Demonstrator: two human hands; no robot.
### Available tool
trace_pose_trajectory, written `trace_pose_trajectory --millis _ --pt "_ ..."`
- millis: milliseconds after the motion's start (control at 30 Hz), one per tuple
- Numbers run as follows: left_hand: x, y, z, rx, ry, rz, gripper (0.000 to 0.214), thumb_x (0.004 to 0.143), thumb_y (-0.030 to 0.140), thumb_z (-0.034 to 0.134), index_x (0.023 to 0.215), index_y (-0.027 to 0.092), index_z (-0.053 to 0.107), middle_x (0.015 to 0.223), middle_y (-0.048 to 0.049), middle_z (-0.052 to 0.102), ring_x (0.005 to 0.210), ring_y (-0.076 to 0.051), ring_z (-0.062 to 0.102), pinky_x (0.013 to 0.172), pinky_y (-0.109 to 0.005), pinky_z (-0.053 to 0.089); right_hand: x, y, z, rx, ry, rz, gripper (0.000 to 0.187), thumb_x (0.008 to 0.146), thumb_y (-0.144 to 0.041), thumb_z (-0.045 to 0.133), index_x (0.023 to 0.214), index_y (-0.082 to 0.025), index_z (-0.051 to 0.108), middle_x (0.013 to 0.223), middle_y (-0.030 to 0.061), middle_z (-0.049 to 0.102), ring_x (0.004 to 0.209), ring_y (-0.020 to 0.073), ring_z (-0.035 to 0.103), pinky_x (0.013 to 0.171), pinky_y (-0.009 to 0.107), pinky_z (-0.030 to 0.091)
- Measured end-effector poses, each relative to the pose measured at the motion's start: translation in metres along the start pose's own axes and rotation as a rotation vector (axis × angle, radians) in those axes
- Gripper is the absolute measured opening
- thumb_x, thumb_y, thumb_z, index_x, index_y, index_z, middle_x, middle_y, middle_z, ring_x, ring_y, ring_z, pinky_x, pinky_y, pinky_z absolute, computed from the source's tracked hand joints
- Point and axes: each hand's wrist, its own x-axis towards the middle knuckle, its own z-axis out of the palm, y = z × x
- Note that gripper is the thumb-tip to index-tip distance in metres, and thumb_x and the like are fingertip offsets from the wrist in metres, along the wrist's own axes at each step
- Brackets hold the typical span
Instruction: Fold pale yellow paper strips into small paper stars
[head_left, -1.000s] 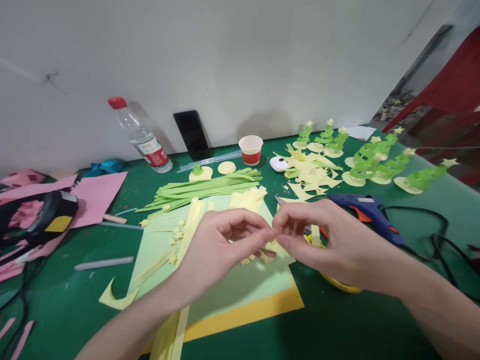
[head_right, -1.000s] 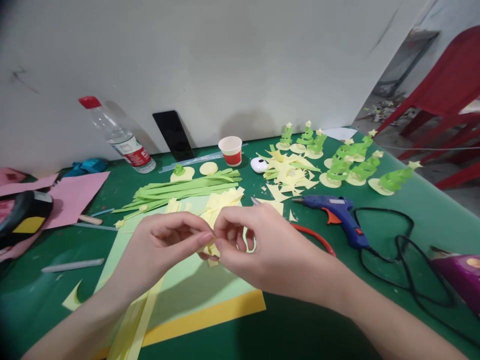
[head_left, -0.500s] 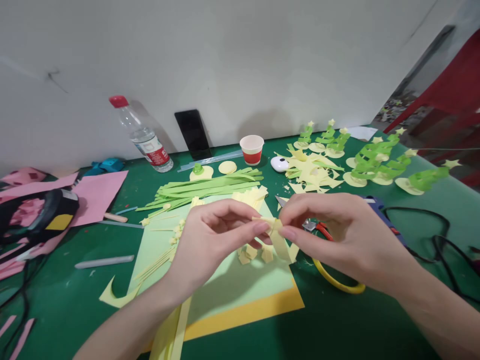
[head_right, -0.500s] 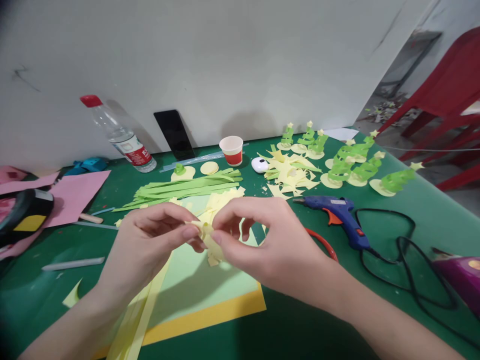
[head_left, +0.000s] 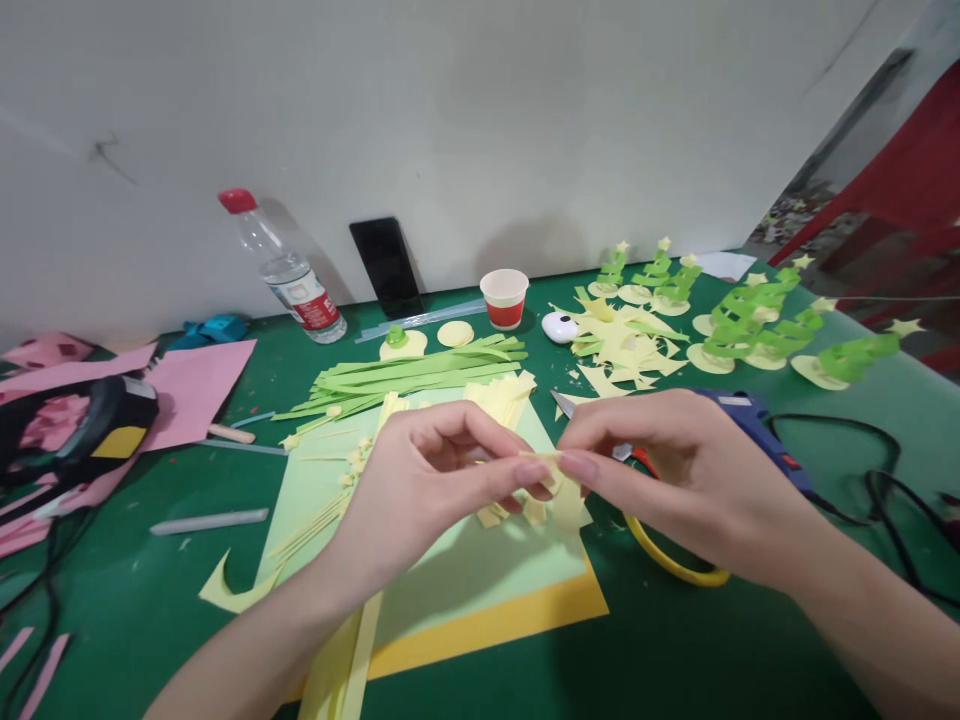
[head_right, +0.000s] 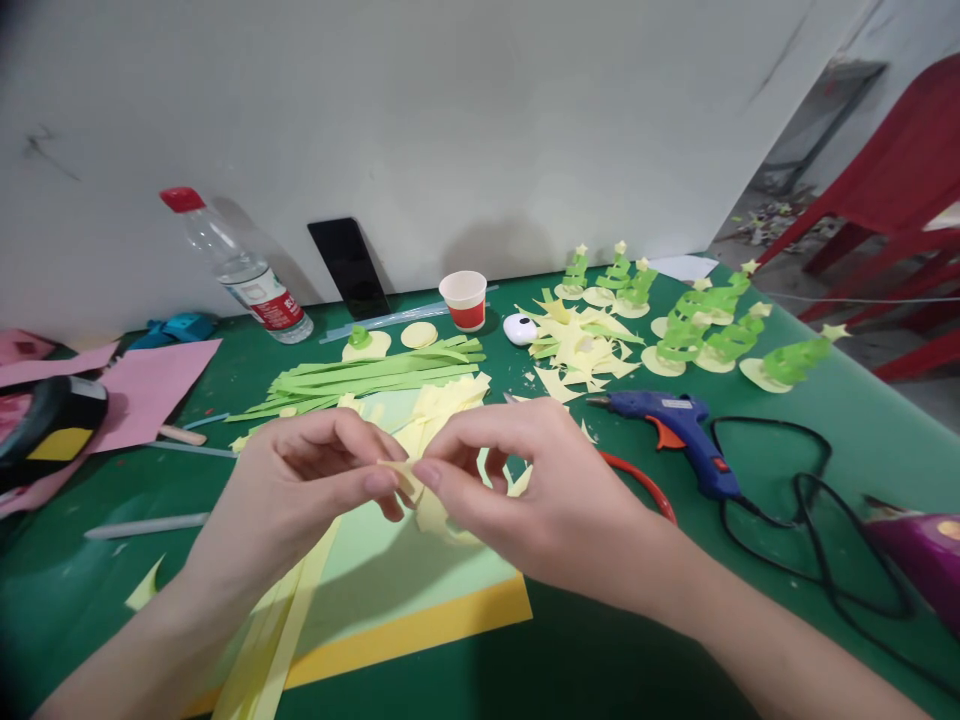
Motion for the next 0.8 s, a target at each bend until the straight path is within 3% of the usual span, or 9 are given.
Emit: trace_pose_trajectory --millis 100,400,533,800 --pt "-0.0008 0.0002 -0.0005 0.015 0.032 0.026 0.015 0.071 0.012 0.073 0.059 0.017 0.065 0.06 0.0047 0.071 0.05 -0.006 0.064 0.051 -0.013 0.054 0.0005 0.0003 0.0001 0.015 0.026 0.003 0.024 0.082 -0.017 0.055 0.059 -0.019 0.058 0.055 -0.0031 0.06 0.052 0.0094 0.053 0.049 0.019 0.041" --pt "-0.004 -0.0029 0.002 0.215 0.079 0.182 0.015 0.071 0.011 0.071 0.06 0.018 0.063 0.058 0.0053 0.069 0.052 -0.006 0.063 0.05 -0.01 0.05 0.0014 0.0005 0.0015 0.033 -0.052 0.042 0.024 0.086 -0.019 0.051 0.062 -0.019 0.056 0.056 -0.0043 0.057 0.054 0.0081 0.052 0.048 0.017 0.038" --pt "-0.0074 -0.0003 0.0066 0.267 0.094 0.165 0.015 0.073 0.013 0.068 0.06 0.018 0.06 0.058 0.0045 0.067 0.051 -0.008 0.063 0.05 -0.014 0.051 0.0008 0.0015 0.0008 0.063 -0.095 -0.017 0.026 0.086 -0.014 0.047 0.063 -0.019 0.055 0.057 -0.005 0.057 0.053 0.0068 0.051 0.047 0.016 0.036" --pt "-0.0065 -0.0008 0.0064 0.203 0.052 0.116 0.014 0.077 0.017 0.065 0.065 0.019 0.057 0.059 0.0068 0.064 0.051 -0.007 0.062 0.05 -0.012 0.049 0.0004 0.0037 0.0013 -0.007 -0.042 -0.085 0.025 0.086 -0.012 0.048 0.062 -0.018 0.051 0.055 -0.0063 0.054 0.049 0.0048 0.047 0.045 0.017 0.031"
